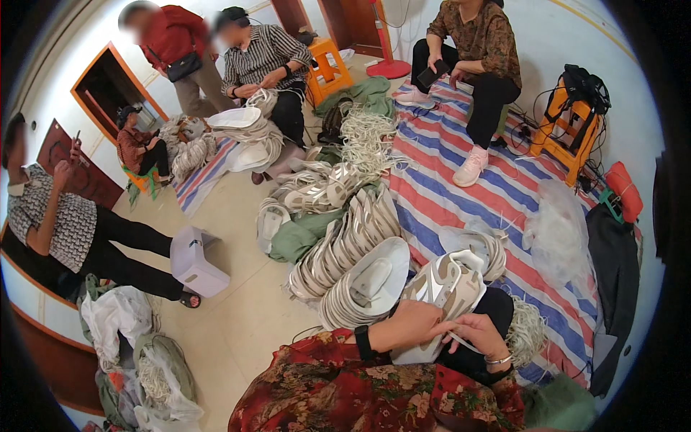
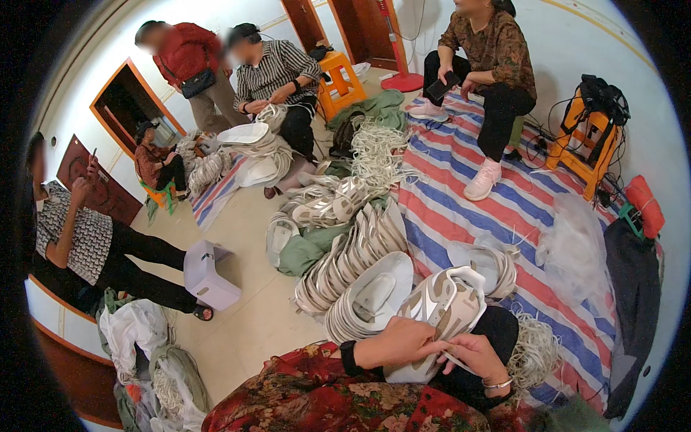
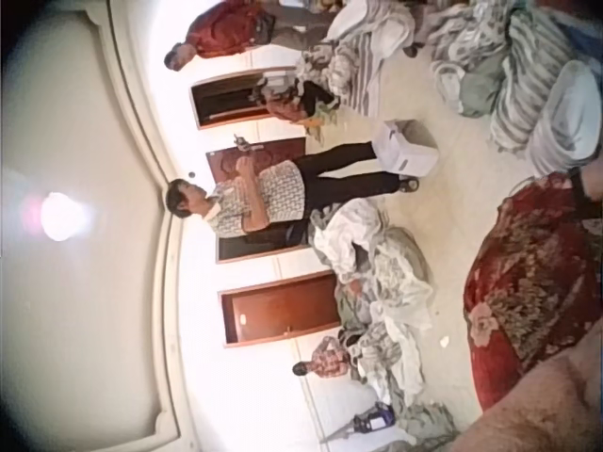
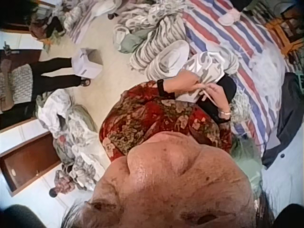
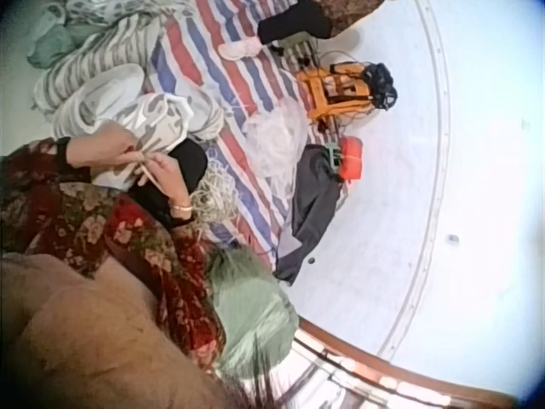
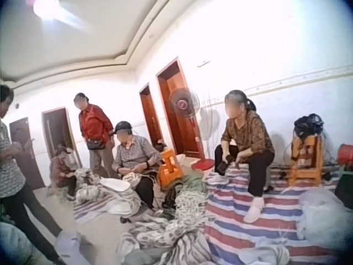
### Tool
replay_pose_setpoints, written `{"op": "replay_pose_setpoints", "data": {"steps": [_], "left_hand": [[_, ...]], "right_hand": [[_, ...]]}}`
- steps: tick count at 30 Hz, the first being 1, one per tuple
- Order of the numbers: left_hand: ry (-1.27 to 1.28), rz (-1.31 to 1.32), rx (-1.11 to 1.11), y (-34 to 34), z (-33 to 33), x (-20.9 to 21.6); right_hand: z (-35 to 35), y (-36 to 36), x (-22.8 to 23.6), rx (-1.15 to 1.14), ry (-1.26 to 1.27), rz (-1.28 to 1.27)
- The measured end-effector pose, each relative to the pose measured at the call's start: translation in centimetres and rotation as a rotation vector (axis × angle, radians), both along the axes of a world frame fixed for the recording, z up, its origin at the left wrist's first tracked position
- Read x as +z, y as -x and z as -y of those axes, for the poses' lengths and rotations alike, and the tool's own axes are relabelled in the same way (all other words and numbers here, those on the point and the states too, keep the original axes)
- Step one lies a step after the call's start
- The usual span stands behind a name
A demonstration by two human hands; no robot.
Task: Lacing a pair of athletic shoes by hand.
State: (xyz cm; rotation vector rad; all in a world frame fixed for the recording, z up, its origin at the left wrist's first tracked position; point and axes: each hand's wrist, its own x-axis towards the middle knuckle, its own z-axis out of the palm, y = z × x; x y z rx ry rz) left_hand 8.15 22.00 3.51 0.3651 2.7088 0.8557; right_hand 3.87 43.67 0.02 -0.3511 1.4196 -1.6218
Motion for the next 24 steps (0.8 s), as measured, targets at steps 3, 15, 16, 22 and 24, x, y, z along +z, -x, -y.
{"op": "replay_pose_setpoints", "data": {"steps": [3, 15, 16, 22, 24], "left_hand": [[-0.015, -0.086, -0.082, 0.6, -0.2, -1.6], [0.044, -0.071, -0.116, 0.0, -0.5, -0.4], [0.099, -0.026, -0.11, 0.1, -0.6, -0.2], [-0.343, 0.063, -0.117, -0.7, -0.2, -1.1], [-0.582, 0.174, -0.174, -1.8, -0.2, 0.8]], "right_hand": [[0.0, -0.1, -0.2, -0.012, -0.009, -0.014], [-0.1, -0.2, -0.3, 0.006, -0.022, -0.014], [-0.1, -0.3, -0.4, 0.001, -0.009, -0.007], [-0.1, -0.6, -0.3, -0.049, -0.039, -0.018], [-0.4, -0.4, -0.9, -0.047, -0.034, 0.003]]}}
